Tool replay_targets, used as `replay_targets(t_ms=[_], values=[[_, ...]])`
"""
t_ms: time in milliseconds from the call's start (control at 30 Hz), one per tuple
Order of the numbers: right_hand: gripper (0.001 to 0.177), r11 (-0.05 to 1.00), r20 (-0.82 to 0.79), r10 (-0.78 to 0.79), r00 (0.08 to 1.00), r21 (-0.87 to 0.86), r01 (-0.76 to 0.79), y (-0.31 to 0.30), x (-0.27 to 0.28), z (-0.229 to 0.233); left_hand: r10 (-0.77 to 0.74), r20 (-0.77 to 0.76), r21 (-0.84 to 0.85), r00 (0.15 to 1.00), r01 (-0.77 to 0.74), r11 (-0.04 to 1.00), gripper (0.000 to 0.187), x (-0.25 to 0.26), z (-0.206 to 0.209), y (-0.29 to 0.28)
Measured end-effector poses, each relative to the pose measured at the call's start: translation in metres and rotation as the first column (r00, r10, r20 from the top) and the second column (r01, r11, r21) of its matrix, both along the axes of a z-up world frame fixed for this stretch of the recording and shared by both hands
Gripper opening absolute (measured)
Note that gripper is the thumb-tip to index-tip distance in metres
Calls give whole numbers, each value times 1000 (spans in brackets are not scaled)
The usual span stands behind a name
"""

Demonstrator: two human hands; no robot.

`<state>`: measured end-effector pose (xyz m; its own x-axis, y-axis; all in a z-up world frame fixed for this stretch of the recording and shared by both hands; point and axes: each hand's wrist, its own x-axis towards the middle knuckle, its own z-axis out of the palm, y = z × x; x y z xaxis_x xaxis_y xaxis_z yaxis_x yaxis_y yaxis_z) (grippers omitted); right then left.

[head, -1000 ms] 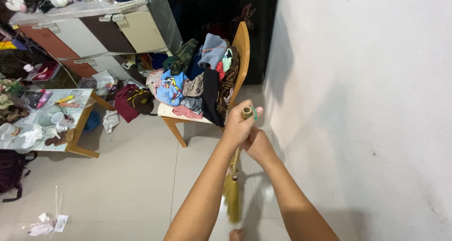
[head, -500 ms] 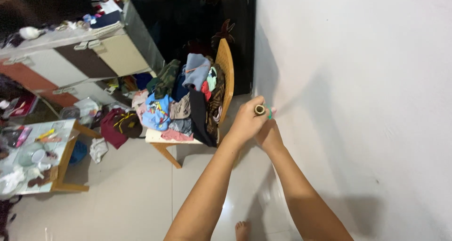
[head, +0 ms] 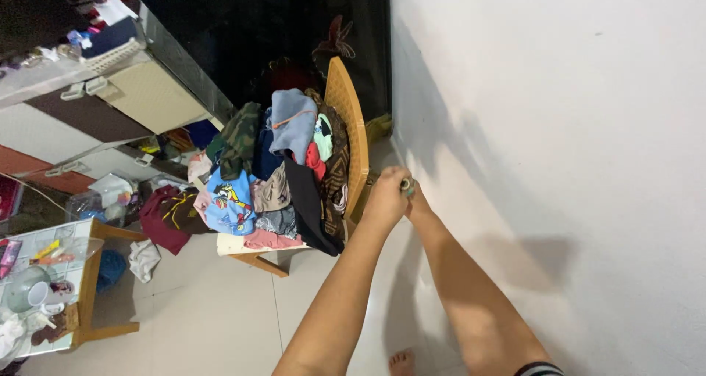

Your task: The recorder assembles a traditional broom by attaching the broom head to a wooden handle and then sweeps the floor.

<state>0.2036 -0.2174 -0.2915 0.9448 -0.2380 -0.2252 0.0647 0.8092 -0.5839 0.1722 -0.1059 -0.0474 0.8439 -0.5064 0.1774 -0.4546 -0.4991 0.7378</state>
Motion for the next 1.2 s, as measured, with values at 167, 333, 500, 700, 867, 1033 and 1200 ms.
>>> replay_targets(t_ms=[167,333,500,700,867,1033,1200], values=[[13,334,-186,163,969,-914,-231,6,-48,50,-156,-30,-24,987,155,988,32,-4,-68,33],[14,946,-35,270,962,193,-259,12,-74,10,-258,-77,-60,963,254,965,36,-31,-79,56],[25,774,-248,233,940,-539,-334,25,-108,66,-324,-87,-118,942,313,942,30,-58,-59,66],[38,160,-475,85,876,-861,-482,39,-159,113,-315,-137,-70,939,308,949,30,-102,-38,79],[20,70,-358,116,926,-927,-367,56,-213,134,-259,-327,-36,909,262,964,24,-159,-9,92],[25,-18,-427,88,900,-904,-428,73,-272,128,-228,-458,-85,859,213,973,25,-213,-17,116],[26,7,-268,133,954,-963,-271,104,-321,121,-328,-492,-278,806,211,937,25,-261,-20,147]])
